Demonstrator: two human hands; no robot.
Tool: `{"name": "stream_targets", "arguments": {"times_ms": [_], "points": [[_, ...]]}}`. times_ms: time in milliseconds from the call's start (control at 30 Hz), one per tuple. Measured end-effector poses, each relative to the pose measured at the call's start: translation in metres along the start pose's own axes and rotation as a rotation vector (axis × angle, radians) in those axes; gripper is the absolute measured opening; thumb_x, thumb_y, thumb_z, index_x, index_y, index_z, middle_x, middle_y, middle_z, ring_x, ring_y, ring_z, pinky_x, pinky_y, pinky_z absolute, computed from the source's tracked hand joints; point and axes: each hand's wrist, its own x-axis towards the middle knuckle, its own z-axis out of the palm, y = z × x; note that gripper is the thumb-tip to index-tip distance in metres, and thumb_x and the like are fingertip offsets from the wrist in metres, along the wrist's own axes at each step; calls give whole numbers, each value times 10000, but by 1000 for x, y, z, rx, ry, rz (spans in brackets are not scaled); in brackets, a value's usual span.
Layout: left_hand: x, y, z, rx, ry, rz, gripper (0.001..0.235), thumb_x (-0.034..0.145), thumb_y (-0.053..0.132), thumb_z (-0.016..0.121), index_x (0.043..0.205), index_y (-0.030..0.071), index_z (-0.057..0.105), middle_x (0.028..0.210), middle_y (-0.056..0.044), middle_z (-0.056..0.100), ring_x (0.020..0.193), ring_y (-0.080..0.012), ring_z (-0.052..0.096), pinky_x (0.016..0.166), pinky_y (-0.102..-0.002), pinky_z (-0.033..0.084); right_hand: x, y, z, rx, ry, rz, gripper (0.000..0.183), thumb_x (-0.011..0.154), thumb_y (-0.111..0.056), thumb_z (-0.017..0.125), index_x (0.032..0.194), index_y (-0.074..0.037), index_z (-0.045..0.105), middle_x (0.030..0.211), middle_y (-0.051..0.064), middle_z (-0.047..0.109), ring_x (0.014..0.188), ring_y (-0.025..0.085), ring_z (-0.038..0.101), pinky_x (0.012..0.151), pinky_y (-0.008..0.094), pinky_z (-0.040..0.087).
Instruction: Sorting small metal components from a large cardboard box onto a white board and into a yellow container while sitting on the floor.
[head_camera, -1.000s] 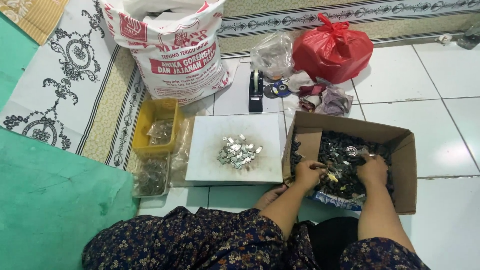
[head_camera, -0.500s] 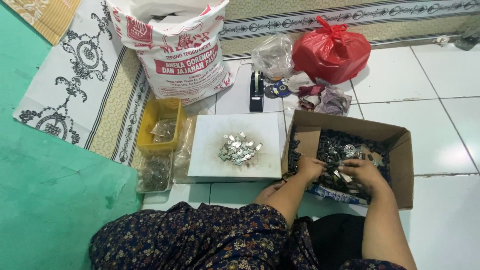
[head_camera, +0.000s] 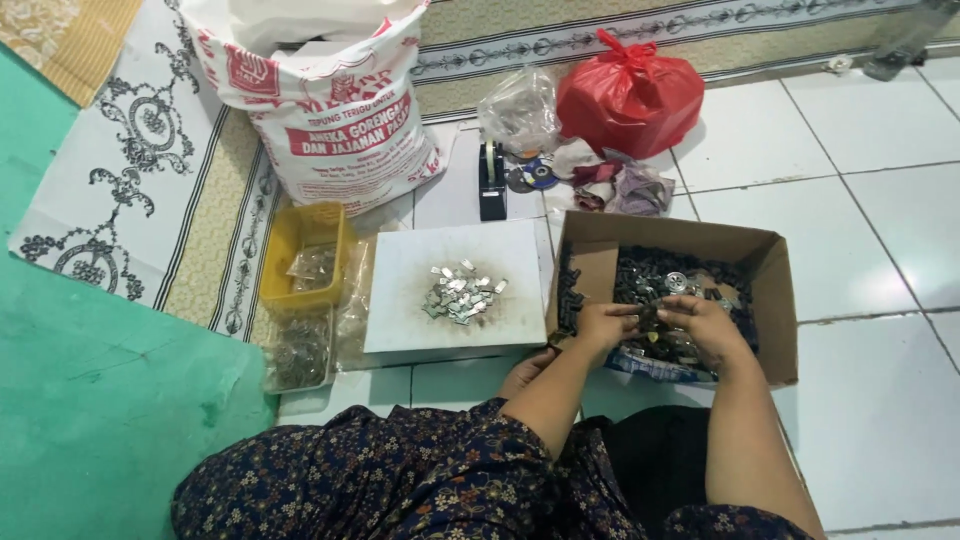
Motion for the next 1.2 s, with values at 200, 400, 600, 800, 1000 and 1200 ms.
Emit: {"name": "stream_targets", "arguments": {"times_ms": [200, 400, 600, 800, 1000, 1200], "points": [[7, -11, 5, -104, 11, 24, 303, 929, -26, 689, 1231, -3, 694, 1376, -330, 562, 1139, -396, 655, 893, -326, 634, 2, 7, 2, 143, 45, -34, 261, 900, -30, 760, 1157, -26, 710, 1052, 102, 678, 983, 260, 649, 841, 416, 538], [-10, 2, 5, 24, 7, 123, 323, 899, 99, 799, 1199, 18, 711, 1222, -270, 660, 1062, -372, 694, 825, -339, 651, -12, 7, 6, 163, 70, 0, 235, 949, -91, 739, 1168, -15, 704, 1061, 113, 692, 983, 248, 633, 858, 427, 541], [-4, 2, 5, 212, 70, 284, 206, 856, 64, 808, 1053, 21, 765, 1006, -222, 740, 859, -262, 741, 664, -277, 634, -24, 6, 9, 224, 112, -25, 227, 947, -76, 745, 1163, -13, 709, 1060, 123, 672, 1000, 248, 645, 881, 427, 559], [10, -10, 11, 27, 42, 176, 265, 945, 52, 733, 1179, -63, 682, 1112, -314, 678, 958, -348, 728, 759, -369, 639, -21, 13, 10, 236, 210, -59, 281, 945, -74, 742, 1205, 20, 693, 1057, 160, 652, 993, 281, 665, 835, 417, 564], [3, -8, 2, -70, 51, 129, 267, 959, 76, 730, 1212, -2, 697, 1105, -245, 692, 941, -299, 743, 759, -317, 665, -23, 8, 15, 87, 302, -124, 270, 926, -131, 813, 1156, -6, 748, 1060, 210, 713, 1035, 330, 699, 815, 448, 576], [2, 1, 3, -125, 63, 85, 279, 995, 81, 684, 1266, 14, 684, 1212, -240, 670, 1010, -260, 734, 821, -282, 659, -27, 2, 20, 113, 287, -181, 338, 883, -93, 841, 1172, 42, 729, 1072, 265, 710, 995, 337, 699, 809, 445, 586]]}}
